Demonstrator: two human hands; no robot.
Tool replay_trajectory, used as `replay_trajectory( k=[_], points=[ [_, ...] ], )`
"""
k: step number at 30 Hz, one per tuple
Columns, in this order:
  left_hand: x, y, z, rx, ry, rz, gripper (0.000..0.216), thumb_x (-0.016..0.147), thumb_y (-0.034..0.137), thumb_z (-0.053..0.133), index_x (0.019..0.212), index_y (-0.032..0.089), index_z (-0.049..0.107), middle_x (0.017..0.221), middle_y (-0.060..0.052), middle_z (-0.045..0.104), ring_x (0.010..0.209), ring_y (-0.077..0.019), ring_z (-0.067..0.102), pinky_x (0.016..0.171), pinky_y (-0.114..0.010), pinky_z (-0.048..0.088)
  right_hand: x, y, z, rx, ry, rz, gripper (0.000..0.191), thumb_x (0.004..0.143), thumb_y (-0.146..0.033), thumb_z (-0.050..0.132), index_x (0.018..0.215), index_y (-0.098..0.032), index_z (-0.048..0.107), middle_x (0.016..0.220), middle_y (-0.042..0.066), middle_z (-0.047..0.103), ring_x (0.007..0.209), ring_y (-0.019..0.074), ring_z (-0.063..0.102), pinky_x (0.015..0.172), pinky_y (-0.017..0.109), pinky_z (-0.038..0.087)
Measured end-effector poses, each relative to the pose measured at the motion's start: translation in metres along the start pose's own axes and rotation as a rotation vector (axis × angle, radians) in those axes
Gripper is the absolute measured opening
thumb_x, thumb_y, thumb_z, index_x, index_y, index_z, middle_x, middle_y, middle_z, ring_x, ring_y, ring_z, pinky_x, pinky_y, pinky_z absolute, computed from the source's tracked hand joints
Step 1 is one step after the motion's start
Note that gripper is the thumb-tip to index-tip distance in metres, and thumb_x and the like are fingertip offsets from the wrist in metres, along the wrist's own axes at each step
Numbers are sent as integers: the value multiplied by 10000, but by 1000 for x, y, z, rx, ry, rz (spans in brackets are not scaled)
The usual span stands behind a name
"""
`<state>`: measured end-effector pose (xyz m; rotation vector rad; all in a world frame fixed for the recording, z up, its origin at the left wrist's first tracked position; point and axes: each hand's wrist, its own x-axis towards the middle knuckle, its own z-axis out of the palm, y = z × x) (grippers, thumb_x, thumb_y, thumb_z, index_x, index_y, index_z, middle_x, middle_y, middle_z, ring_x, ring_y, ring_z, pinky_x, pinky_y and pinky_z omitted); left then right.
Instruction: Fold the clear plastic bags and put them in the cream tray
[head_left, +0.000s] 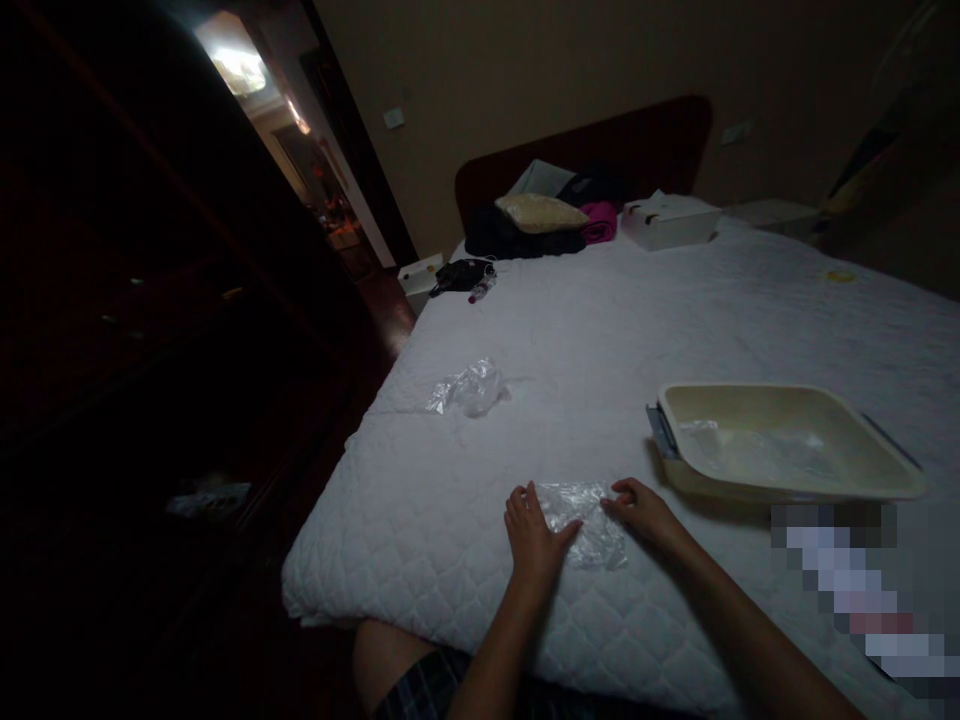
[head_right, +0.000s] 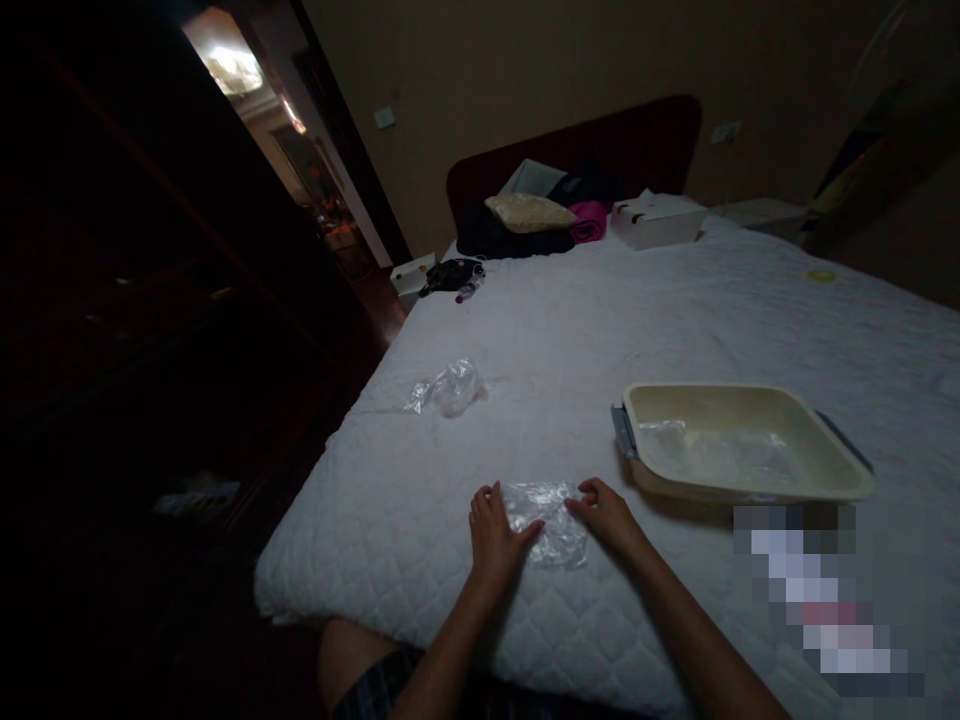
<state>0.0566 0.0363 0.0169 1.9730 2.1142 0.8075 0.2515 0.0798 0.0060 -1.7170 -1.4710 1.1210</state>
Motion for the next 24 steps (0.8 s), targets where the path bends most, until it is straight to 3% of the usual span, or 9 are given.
replay_trajectory(
  k=[5,8,13,16,20,24],
  points=[
    [-2,-4,-8,-51,91,-63,625,760,507,528,1218,99,411,1179,-184,418,1096,-316,398,904,-465,339,-15,-5,8,-47,95,-52,510,606,-506,624,990,-190,512,785,19,578,625,163,553,578,270,421],
    [1,-15,-14,-126,106,-173,390,846,414,407,1057,109,526,1036,-153,503,1004,-276,456,871,-432,360,-19,-5,9,-15,107,-55,470,671,-517,556,1001,-185,525,828,46,600,670,178,568,621,286,438],
    [19,-35,-19,-550,-173,-465,244,748,391,529,789,155,577,741,-43,557,720,-175,523,684,-289,411,-8,0,-1,128,8,44,373,692,-496,532,875,-173,559,695,38,614,597,166,563,538,272,431],
    [28,-40,-13,-706,-308,-542,252,687,388,577,682,136,576,588,-2,523,559,-124,499,536,-224,380,-4,1,-4,204,-61,114,388,649,-446,583,901,-153,543,628,11,582,497,130,528,437,241,387],
    [33,-43,2,-786,-352,-573,227,600,316,638,695,120,574,482,48,458,426,-80,429,438,-191,323,-6,3,0,251,-56,147,362,622,-396,583,893,-161,539,692,15,584,531,138,562,394,220,380],
    [32,-46,9,-829,-336,-524,149,542,190,643,641,129,550,506,50,481,462,-72,442,462,-177,338,-8,6,5,273,-13,115,347,605,-341,563,907,-169,557,652,-11,564,522,136,557,407,225,398]
  ],
)
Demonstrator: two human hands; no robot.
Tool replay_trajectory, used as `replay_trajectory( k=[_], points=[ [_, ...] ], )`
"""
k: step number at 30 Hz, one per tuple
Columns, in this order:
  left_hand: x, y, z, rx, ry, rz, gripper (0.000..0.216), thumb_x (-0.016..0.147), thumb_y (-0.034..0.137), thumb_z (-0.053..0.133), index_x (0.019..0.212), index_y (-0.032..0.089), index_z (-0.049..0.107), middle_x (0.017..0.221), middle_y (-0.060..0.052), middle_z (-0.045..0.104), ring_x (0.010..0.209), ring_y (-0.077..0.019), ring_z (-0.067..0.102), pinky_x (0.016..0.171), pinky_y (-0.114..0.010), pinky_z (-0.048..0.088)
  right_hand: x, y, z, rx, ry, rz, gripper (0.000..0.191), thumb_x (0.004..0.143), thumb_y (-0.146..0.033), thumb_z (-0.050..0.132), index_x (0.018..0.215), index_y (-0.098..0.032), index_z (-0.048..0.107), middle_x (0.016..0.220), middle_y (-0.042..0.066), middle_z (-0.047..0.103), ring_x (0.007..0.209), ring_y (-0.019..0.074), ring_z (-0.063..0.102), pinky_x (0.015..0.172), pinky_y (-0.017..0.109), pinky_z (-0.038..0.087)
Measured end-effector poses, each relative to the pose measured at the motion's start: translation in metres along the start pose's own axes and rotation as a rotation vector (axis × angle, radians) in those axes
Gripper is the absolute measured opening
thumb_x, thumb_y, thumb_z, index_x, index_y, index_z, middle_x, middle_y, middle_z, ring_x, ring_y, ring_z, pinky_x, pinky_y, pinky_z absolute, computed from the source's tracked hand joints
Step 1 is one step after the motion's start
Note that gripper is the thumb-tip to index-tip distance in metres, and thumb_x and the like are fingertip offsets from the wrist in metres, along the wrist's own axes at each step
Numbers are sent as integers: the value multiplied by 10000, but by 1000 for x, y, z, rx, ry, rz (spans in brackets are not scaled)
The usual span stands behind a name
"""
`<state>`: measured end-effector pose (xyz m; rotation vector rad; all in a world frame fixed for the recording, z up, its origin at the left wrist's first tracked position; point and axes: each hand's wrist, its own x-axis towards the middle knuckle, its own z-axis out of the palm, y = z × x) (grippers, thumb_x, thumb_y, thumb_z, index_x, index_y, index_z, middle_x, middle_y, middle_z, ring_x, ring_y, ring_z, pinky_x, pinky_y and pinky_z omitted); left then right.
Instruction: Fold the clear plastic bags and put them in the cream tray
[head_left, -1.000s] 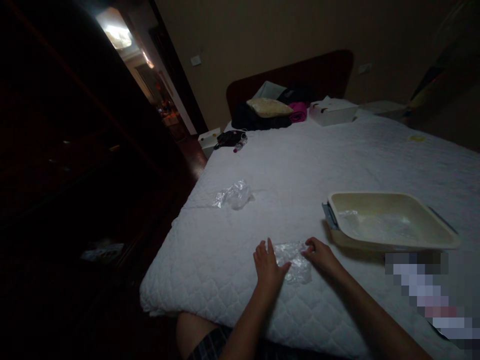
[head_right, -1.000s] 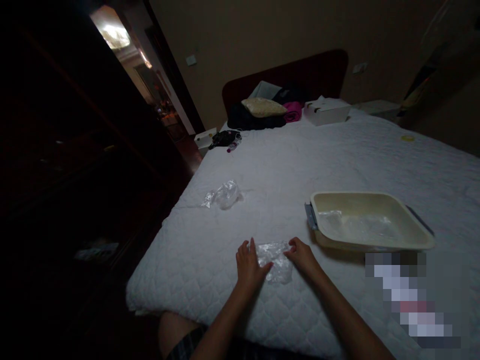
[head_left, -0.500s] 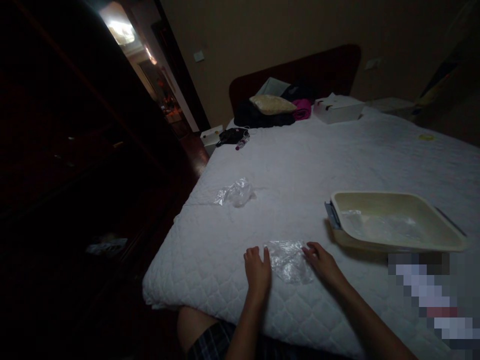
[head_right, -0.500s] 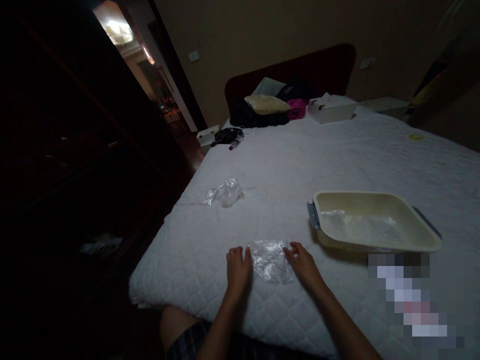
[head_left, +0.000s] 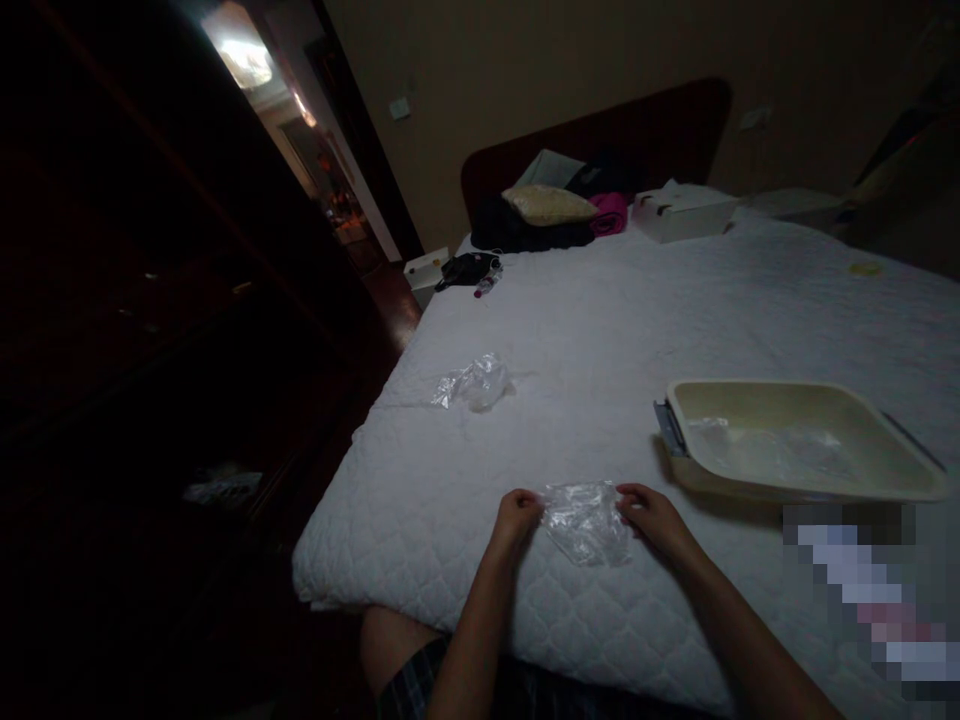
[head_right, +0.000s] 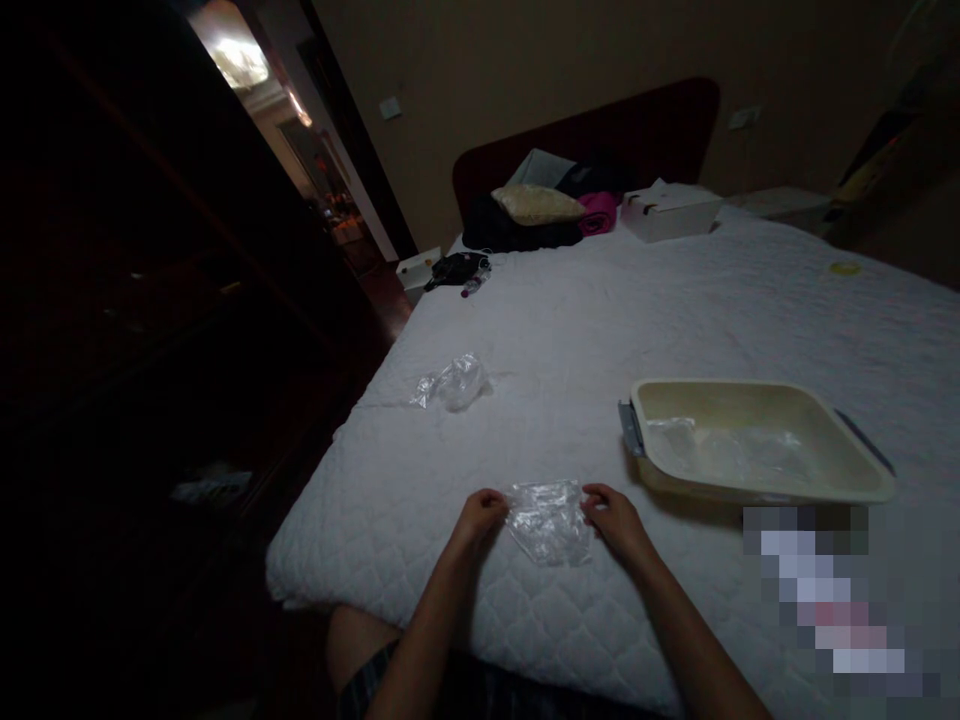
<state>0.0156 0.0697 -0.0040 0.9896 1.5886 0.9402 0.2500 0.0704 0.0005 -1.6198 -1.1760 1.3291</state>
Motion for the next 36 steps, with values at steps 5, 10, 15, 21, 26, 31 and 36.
replay_trajectory(
  k=[5,10,15,21,26,31,36],
  points=[
    [-7,-2,-1,-12,2,121,127,554,136,599,659,147,529,623,37,542,580,-82,500,528,-164,374,-1,4,-1,-5,-24,-31,383,602,-349,539,934,-161,575,634,-8,556,511,135,543,426,235,396],
    [-16,-3,-2,-15,-43,174,201,616,143,554,815,160,544,640,40,550,501,-68,478,478,-163,373,-4,11,-2,-19,2,-63,324,622,-380,524,868,-175,573,687,18,589,578,160,563,468,255,429],
    [-31,-7,-8,173,-71,518,114,689,120,486,746,159,578,756,-20,585,708,-126,554,650,-236,454,-13,9,-2,-71,55,-141,215,599,-301,505,770,-189,574,718,24,600,643,172,563,560,279,464],
    [-51,-11,-17,616,-161,885,206,801,140,403,891,169,586,918,-74,611,857,-166,565,748,-295,469,-25,10,0,-56,131,-238,193,650,-274,460,779,-196,579,815,50,588,751,191,563,626,292,476],
    [-48,-17,-14,815,-108,1040,229,874,205,350,852,177,577,752,-48,616,713,-141,587,671,-263,483,-29,18,-4,-117,213,-326,294,615,-186,438,861,-205,597,921,53,598,896,206,549,809,331,449],
    [-46,-23,-12,928,-43,1376,219,871,152,367,761,155,557,738,-51,609,688,-132,584,651,-271,489,-34,20,-10,-178,322,-573,318,691,-240,427,969,-190,572,956,70,564,885,223,551,772,384,467],
    [-45,-26,-10,969,-12,1510,197,842,97,393,741,143,556,808,-75,626,725,-147,590,632,-283,493,-57,6,-5,-457,498,-825,412,774,-280,432,1173,-187,479,1197,123,470,1105,293,450,886,496,392]
  ],
)
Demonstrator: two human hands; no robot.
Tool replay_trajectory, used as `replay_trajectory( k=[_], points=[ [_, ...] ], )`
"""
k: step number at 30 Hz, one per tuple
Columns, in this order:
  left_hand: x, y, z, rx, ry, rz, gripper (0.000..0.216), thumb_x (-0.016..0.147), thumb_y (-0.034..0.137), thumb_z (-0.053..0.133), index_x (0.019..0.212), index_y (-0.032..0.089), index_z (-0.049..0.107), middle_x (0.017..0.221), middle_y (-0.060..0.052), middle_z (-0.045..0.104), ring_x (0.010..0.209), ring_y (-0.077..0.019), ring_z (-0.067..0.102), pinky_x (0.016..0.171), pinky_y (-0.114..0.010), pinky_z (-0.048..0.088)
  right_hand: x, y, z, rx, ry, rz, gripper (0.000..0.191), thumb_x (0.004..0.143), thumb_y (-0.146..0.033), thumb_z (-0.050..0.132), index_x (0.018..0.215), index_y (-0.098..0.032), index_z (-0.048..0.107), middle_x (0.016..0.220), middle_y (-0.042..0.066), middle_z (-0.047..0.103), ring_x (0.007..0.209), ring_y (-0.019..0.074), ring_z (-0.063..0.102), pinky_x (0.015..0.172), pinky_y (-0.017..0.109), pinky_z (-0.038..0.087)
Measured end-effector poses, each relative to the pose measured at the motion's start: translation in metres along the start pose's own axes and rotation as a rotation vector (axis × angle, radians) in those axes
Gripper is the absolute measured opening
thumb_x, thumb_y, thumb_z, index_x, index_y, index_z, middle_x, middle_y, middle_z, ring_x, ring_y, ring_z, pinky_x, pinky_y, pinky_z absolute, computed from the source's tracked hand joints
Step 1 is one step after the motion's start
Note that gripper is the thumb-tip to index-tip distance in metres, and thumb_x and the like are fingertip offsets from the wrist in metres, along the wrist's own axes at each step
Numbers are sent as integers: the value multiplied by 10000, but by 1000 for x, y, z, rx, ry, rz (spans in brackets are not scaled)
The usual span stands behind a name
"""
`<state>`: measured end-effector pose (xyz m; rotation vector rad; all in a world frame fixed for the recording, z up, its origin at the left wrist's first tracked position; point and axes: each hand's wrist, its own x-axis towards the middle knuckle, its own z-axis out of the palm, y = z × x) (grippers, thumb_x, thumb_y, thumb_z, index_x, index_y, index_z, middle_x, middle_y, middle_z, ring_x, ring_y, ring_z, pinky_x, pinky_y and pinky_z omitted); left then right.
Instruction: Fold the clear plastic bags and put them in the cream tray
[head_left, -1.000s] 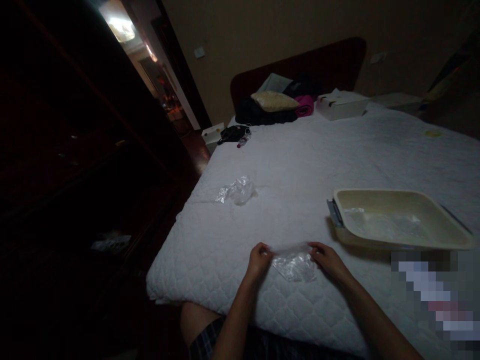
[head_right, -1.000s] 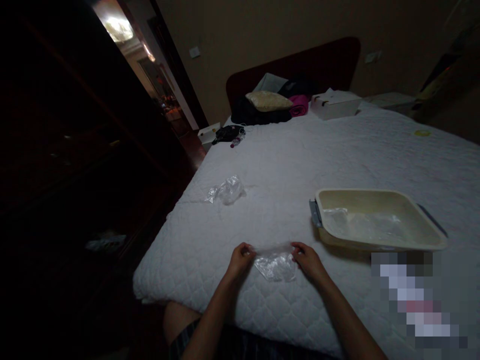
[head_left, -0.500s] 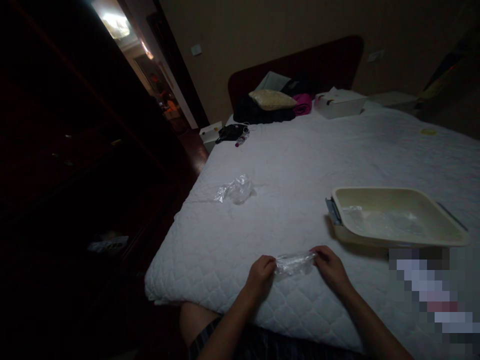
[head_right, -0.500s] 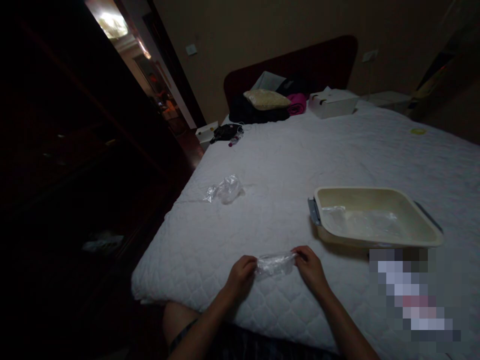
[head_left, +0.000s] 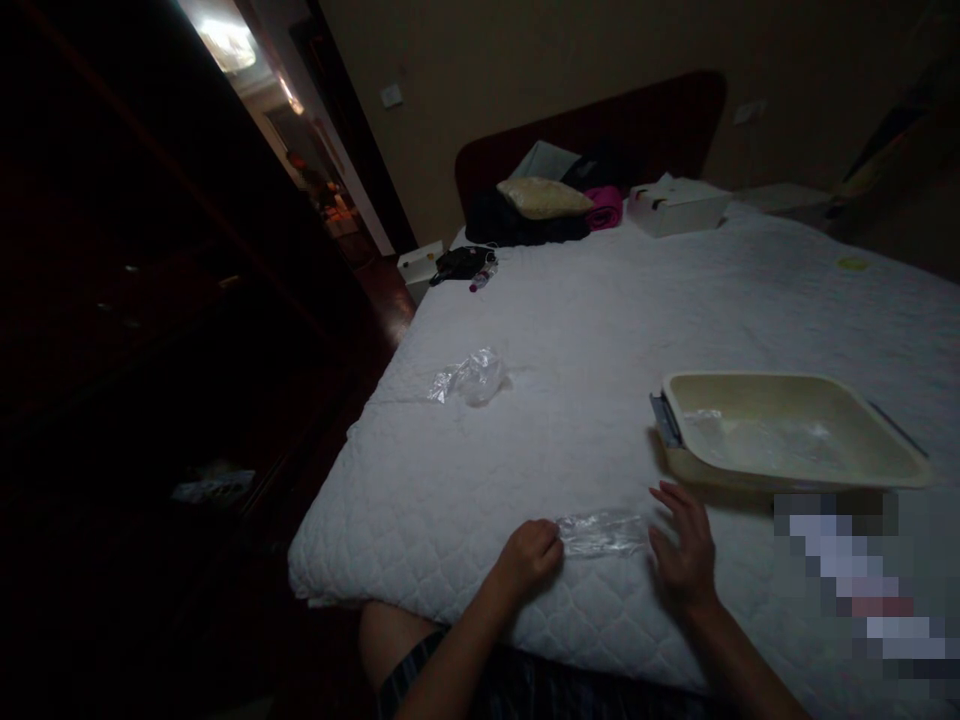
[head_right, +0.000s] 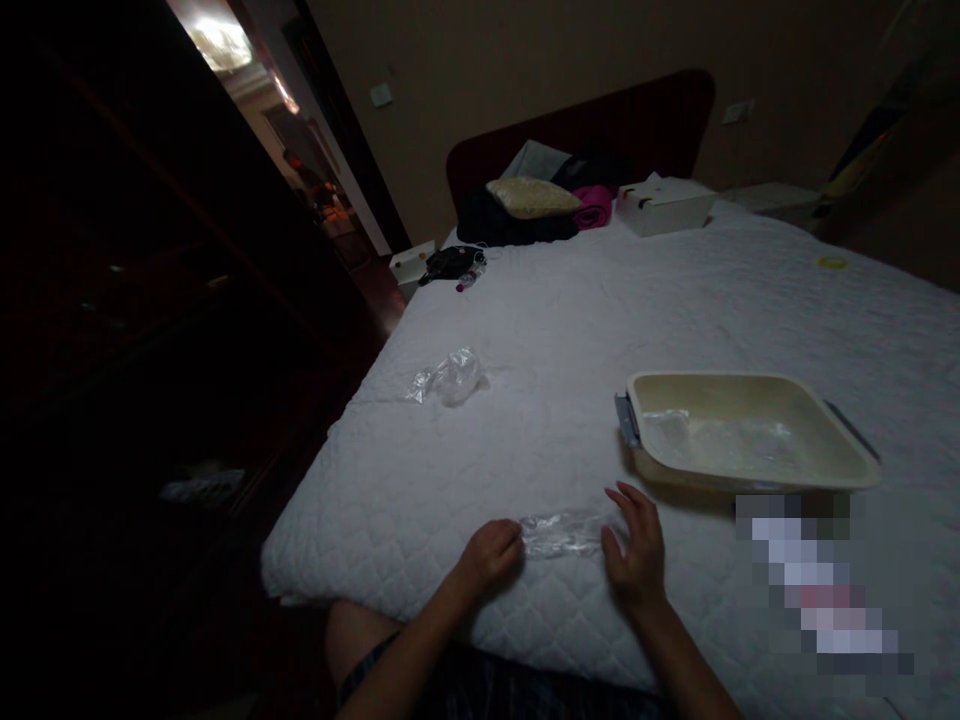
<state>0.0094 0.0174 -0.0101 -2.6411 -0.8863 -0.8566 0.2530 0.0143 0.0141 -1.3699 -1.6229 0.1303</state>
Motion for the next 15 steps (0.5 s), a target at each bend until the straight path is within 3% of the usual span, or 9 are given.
replay_trajectory(
  k=[4,7,10,13,15],
  points=[
    [-3,-1,-1,-22,-48,16,168,834,106,408,846,149,570,925,-91,633,784,-159,589,650,-290,490,-16,-21,11,-236,-280,-271,512,822,-306,430,1306,-160,353,1320,140,413,1213,281,371,951,485,349],
    [-7,2,-9,-45,-80,-46,238,824,153,397,1006,139,550,1028,-137,612,802,-180,586,649,-319,481,-35,-20,27,-355,-451,-372,595,837,-403,419,1352,-139,285,1377,140,357,1271,270,295,1003,499,275],
    [-6,12,-18,-24,-105,-108,417,808,264,415,1194,114,461,1204,-175,519,980,-249,548,769,-407,450,-48,-11,38,-389,-499,-390,629,840,-457,399,1367,-145,258,1402,132,317,1287,262,266,1024,505,229],
    [0,22,-22,-13,-274,-71,505,847,351,392,1300,130,358,1337,-119,406,1227,-248,363,979,-420,313,-51,-4,38,-386,-513,-390,639,843,-465,389,1375,-144,240,1412,133,292,1294,261,251,1034,504,201],
    [2,26,-22,-17,-386,-79,517,879,387,352,1328,132,313,1372,-95,360,1289,-213,268,1040,-389,232,-47,1,33,-381,-544,-409,642,846,-468,384,1382,-154,219,1418,123,282,1297,252,246,1038,488,196]
  ],
)
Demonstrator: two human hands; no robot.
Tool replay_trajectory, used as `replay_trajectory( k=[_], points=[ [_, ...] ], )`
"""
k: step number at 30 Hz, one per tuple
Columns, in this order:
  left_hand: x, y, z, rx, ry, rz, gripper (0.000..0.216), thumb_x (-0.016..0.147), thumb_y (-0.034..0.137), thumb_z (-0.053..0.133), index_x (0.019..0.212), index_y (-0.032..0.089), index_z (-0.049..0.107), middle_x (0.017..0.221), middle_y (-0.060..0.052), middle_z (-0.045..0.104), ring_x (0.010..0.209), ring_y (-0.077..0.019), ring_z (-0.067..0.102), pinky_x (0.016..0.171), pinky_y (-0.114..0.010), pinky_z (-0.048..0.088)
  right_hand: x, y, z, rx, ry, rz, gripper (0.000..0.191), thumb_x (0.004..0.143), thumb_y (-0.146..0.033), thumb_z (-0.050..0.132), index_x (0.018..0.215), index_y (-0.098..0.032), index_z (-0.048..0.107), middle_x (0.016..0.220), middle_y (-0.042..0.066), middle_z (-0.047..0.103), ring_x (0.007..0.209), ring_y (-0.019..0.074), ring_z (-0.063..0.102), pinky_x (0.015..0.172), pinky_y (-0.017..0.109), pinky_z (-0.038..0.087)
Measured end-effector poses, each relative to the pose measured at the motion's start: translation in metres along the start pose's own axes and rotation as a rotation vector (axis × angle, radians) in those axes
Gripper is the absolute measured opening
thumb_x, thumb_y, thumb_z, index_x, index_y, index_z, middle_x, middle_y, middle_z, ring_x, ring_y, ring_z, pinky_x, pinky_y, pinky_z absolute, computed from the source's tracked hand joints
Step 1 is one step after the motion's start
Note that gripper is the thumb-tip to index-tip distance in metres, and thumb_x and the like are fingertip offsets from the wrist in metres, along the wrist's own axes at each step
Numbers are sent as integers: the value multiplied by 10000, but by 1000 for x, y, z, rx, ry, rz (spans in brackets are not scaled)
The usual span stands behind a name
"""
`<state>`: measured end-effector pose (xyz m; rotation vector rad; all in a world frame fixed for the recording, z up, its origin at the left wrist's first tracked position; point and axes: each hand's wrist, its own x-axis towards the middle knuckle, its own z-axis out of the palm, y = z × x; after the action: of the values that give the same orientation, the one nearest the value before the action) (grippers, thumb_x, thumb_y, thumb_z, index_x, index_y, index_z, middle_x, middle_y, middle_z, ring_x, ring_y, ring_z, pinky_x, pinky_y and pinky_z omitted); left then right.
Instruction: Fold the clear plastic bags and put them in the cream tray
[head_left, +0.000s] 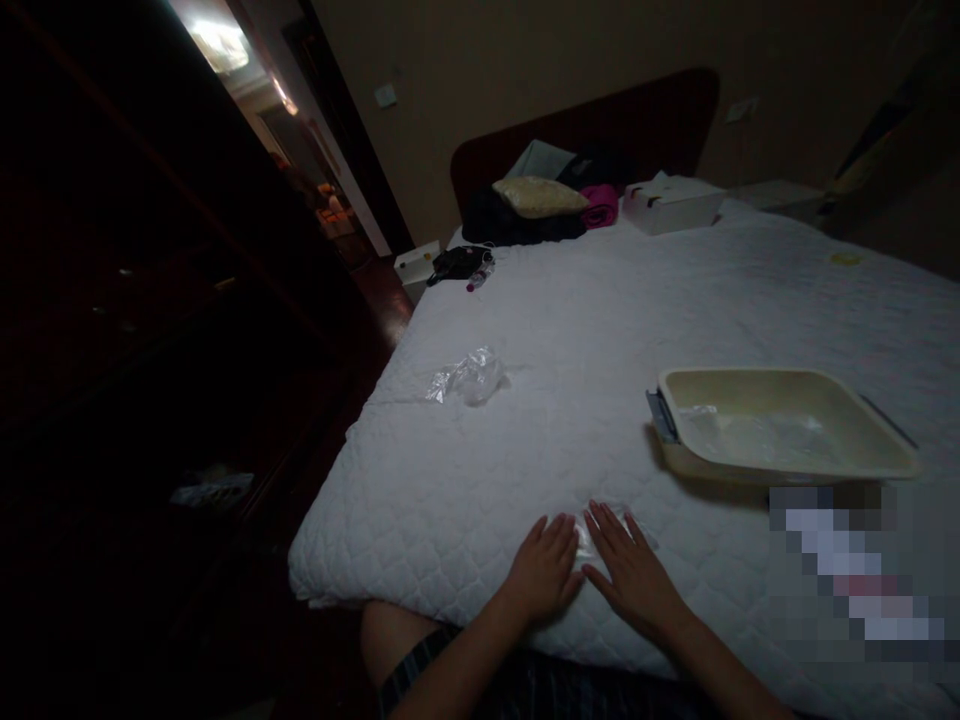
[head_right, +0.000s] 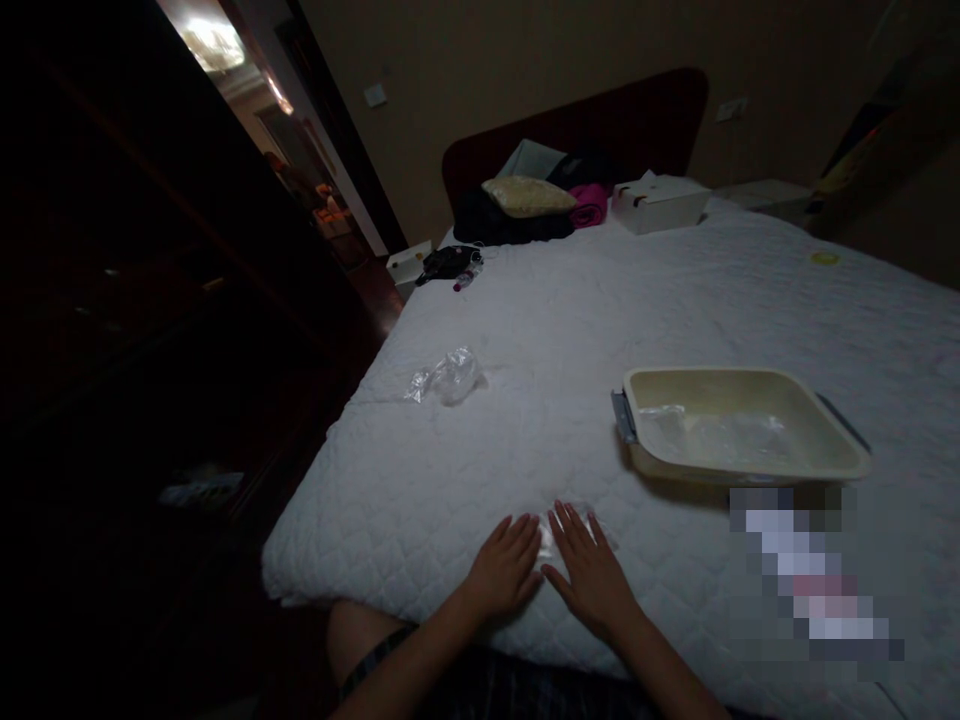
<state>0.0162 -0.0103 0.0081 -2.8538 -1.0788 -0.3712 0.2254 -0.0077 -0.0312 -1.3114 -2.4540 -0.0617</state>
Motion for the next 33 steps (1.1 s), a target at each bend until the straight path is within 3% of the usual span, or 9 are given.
replay_trajectory(
  k=[4,11,15,17,20,22,25,27,33],
  points=[
    [-3,-1,2,-22,-90,-58,538,898,418,320,1362,159,237,1415,-67,276,1317,-192,201,1065,-377,184,-5,20,-11,-20,-74,-43,604,862,-457,360,1391,-229,178,1423,69,280,1302,237,236,1029,491,184],
    [-4,2,2,-32,-105,-81,534,907,412,301,1375,176,203,1431,-55,230,1328,-189,163,1073,-384,166,-5,34,-9,-16,-108,-39,575,881,-437,326,1393,-262,130,1423,80,269,1292,241,263,1023,552,102],
    [-4,4,3,-31,-101,-105,533,906,415,296,1374,173,210,1434,-57,222,1329,-194,157,1072,-392,172,1,39,-12,33,-145,-115,580,871,-447,351,1388,-271,158,1406,76,316,1272,240,305,1007,558,167],
    [-4,5,3,-31,-100,-116,535,905,416,295,1375,175,207,1434,-53,222,1328,-196,160,1073,-395,175,2,40,-16,42,-81,-92,557,864,-418,382,1373,-253,227,1385,85,360,1254,243,336,995,549,216],
    [-4,10,4,-21,-84,-154,544,901,411,301,1379,172,199,1435,-58,218,1326,-209,167,1069,-406,187,-2,31,-20,6,200,39,475,839,-288,449,1295,-168,388,1297,148,461,1206,264,395,957,508,306],
    [-4,16,6,-13,-69,-203,553,894,404,316,1378,160,206,1432,-73,225,1322,-226,179,1062,-418,204,-5,18,-18,-10,320,2,409,817,-179,461,1226,-153,467,1184,151,554,1123,247,474,905,441,380],
    [-3,27,9,-23,-36,-292,565,869,394,359,1365,146,251,1407,-107,282,1295,-270,246,1026,-455,266,-4,-2,-12,-9,255,-134,399,801,-76,406,1174,-166,517,1079,116,617,1006,210,548,834,376,440],
    [-6,32,10,-61,9,-336,566,839,376,405,1342,142,297,1378,-131,334,1257,-299,313,980,-486,320,0,-7,-10,3,196,-94,388,789,-63,386,1126,-155,554,1056,123,623,976,218,560,828,394,449],
    [-22,15,0,-138,255,-163,394,790,109,389,1179,137,442,1277,-143,460,1247,-262,343,911,-472,401,8,16,-13,245,84,-94,315,801,-91,396,1023,-193,595,1050,86,629,977,189,564,881,416,432]
  ],
)
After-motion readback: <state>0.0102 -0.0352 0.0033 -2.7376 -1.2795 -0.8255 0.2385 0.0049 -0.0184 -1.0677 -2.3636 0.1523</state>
